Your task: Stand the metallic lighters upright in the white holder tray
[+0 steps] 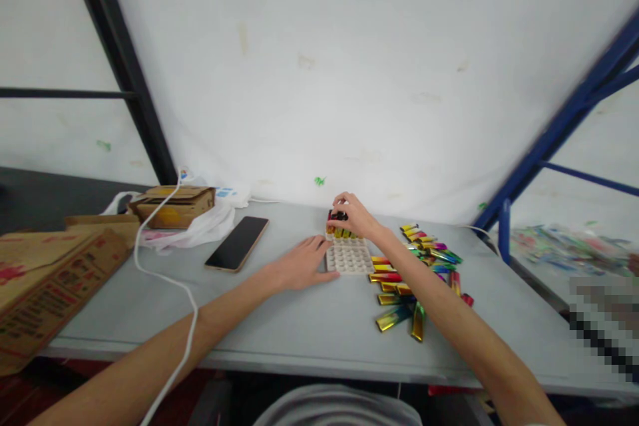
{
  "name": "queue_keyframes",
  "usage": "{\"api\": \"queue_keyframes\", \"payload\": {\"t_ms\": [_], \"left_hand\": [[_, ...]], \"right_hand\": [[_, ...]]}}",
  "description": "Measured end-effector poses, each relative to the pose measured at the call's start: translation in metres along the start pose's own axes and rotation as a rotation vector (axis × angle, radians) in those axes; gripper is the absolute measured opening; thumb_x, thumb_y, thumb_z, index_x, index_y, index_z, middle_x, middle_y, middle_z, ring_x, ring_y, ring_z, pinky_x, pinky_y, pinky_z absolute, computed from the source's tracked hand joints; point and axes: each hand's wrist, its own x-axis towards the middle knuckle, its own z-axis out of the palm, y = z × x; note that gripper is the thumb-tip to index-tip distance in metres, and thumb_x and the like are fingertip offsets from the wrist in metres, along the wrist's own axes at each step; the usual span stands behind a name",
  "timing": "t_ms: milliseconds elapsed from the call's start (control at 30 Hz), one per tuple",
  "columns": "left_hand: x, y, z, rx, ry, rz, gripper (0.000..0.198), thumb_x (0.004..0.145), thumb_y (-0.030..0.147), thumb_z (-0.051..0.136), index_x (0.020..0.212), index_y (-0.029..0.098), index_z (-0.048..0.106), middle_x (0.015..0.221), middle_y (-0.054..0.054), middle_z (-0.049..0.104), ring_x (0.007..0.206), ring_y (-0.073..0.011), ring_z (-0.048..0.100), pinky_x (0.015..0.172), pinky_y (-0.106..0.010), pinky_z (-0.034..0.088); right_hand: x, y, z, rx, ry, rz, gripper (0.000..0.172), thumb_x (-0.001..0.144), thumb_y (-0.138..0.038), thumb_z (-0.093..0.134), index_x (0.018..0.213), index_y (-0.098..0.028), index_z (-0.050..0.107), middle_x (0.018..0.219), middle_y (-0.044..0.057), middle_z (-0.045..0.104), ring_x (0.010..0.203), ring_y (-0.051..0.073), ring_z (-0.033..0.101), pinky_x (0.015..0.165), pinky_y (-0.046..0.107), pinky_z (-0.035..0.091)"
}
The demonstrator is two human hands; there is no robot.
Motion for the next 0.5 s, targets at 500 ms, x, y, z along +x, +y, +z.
{"api": "queue_keyframes", "payload": {"t_ms": [500], "left_hand": [[0.002, -0.001, -0.001, -0.095, 0.001, -0.015, 0.061, 0.090, 0.058, 0.060, 0.136, 0.019, 0.049, 0.135, -0.015, 0.055, 0.126, -0.0323, 0.055, 0.111, -0.046, 0.041]], "right_hand": [[-0.067, 0.010, -0.104, 0.035, -0.067, 0.183, 0.027, 0.097, -0.041, 0.059, 0.103, -0.020, 0.073, 0.098, 0.009, 0.070, 0.088, 0.021, 0.066, 0.087, 0.037, 0.051]]}}
